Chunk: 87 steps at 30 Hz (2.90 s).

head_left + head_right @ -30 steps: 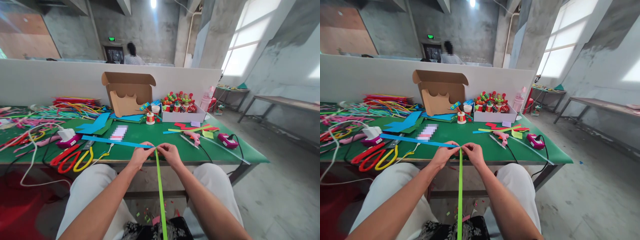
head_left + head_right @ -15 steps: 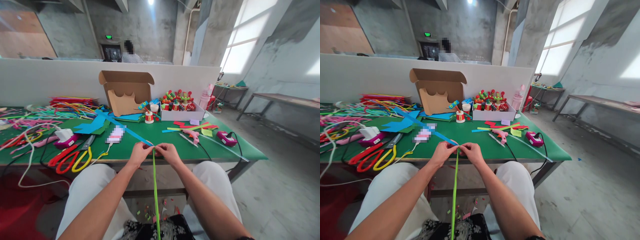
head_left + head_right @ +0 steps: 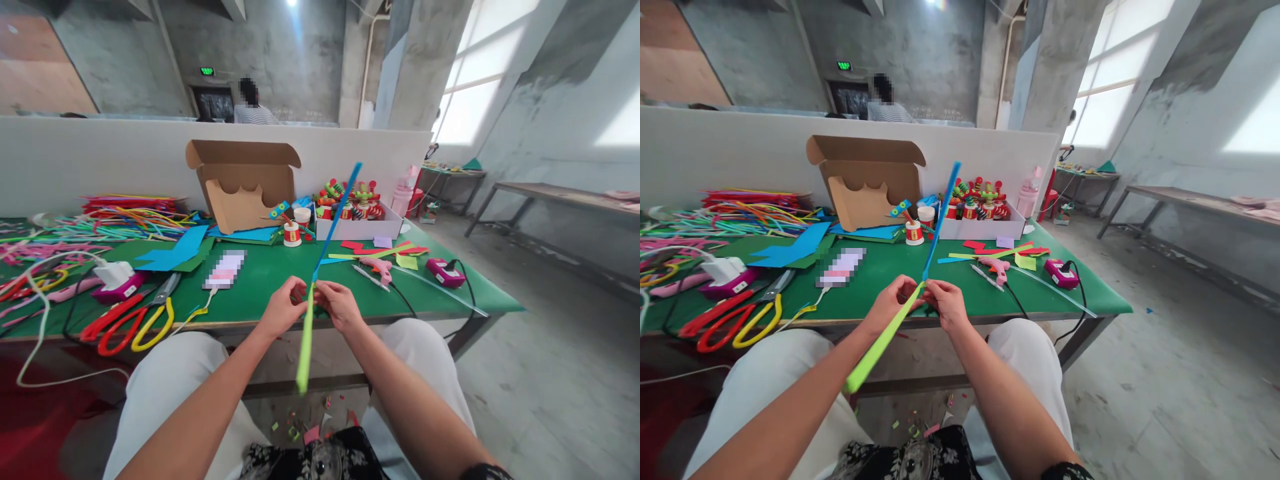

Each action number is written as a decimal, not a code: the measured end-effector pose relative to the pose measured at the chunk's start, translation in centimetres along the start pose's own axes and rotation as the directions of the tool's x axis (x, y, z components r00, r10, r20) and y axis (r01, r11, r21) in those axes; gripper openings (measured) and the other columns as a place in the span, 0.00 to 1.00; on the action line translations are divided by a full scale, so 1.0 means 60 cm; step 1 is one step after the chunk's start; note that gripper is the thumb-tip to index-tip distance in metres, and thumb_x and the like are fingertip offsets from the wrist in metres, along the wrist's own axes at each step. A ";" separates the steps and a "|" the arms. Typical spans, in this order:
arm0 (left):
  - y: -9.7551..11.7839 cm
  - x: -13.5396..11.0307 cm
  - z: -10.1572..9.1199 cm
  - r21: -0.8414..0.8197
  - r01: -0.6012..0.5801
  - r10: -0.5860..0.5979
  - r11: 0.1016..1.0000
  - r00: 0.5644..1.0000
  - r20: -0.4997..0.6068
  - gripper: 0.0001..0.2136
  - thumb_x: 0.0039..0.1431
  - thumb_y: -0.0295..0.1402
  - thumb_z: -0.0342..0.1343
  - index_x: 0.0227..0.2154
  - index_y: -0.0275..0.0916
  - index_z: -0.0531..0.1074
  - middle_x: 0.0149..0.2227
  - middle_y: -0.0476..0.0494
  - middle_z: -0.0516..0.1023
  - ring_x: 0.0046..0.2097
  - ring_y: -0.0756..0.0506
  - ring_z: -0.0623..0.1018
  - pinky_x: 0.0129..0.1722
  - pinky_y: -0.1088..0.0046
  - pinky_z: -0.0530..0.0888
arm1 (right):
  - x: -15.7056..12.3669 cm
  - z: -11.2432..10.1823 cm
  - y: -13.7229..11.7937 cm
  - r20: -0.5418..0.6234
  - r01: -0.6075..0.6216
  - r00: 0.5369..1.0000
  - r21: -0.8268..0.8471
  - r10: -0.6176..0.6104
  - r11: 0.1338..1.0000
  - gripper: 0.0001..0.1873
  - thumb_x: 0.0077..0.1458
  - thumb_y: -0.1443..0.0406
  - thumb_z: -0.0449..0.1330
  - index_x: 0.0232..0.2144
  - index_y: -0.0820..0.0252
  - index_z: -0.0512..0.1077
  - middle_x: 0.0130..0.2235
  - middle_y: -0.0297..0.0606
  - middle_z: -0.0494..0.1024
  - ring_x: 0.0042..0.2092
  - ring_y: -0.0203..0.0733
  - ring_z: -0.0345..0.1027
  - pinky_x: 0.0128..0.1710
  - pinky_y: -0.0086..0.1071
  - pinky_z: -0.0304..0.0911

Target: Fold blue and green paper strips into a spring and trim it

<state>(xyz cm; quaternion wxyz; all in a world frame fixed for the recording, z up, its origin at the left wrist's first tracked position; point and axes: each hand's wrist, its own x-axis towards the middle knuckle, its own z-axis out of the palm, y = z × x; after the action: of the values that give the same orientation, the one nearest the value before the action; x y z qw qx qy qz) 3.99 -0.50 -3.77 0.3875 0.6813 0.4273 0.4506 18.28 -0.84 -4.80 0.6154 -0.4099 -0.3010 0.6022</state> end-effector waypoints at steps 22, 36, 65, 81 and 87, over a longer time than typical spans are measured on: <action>0.009 -0.001 -0.008 0.192 -0.062 0.066 0.979 0.998 -0.014 0.13 0.51 0.41 0.53 0.18 0.39 0.66 0.18 0.53 0.65 0.24 0.51 0.62 0.24 0.76 0.58 | -0.018 0.010 0.003 0.109 -0.069 0.992 0.001 0.069 0.998 0.19 0.30 0.57 0.74 0.22 0.61 0.72 0.20 0.31 0.76 0.24 0.35 0.72 0.28 0.29 0.69; 0.008 -0.001 -0.009 0.147 -0.061 0.066 0.987 0.997 -0.031 0.12 0.51 0.40 0.55 0.19 0.38 0.69 0.19 0.52 0.67 0.24 0.51 0.63 0.24 0.76 0.60 | -0.017 0.010 0.005 0.133 -0.034 0.991 -0.019 0.036 0.999 0.20 0.29 0.55 0.73 0.21 0.61 0.73 0.20 0.32 0.77 0.24 0.34 0.72 0.30 0.28 0.68; -0.002 -0.002 0.013 -0.309 0.140 -0.186 0.941 0.974 -0.125 0.13 0.39 0.41 0.64 0.25 0.37 0.74 0.22 0.50 0.74 0.24 0.51 0.70 0.26 0.75 0.68 | -0.012 0.002 -0.006 0.142 0.051 0.989 -0.126 -0.033 0.991 0.22 0.28 0.63 0.74 0.29 0.60 0.73 0.23 0.30 0.78 0.26 0.37 0.74 0.36 0.34 0.71; -0.007 -0.002 0.022 -0.428 0.164 -0.259 0.889 0.950 -0.173 0.13 0.36 0.41 0.65 0.24 0.37 0.75 0.22 0.51 0.74 0.25 0.51 0.70 0.27 0.75 0.67 | -0.016 0.012 0.001 0.110 0.099 0.990 -0.155 -0.082 0.983 0.16 0.29 0.57 0.73 0.19 0.58 0.74 0.20 0.30 0.76 0.24 0.37 0.70 0.32 0.33 0.69; 0.003 0.000 0.008 -0.478 0.137 -0.239 0.868 0.958 -0.158 0.16 0.35 0.43 0.66 0.24 0.37 0.72 0.21 0.52 0.71 0.25 0.51 0.69 0.27 0.74 0.66 | -0.020 0.012 -0.001 0.209 0.023 0.978 -0.072 -0.008 0.997 0.18 0.31 0.57 0.74 0.23 0.61 0.75 0.24 0.32 0.78 0.27 0.35 0.71 0.36 0.31 0.69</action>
<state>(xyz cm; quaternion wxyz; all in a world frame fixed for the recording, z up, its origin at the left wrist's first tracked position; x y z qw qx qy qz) 4.47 -0.60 -3.73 0.5329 0.4723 0.4111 0.5692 17.55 -1.94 -4.27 0.5695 -0.3648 -0.3892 0.6253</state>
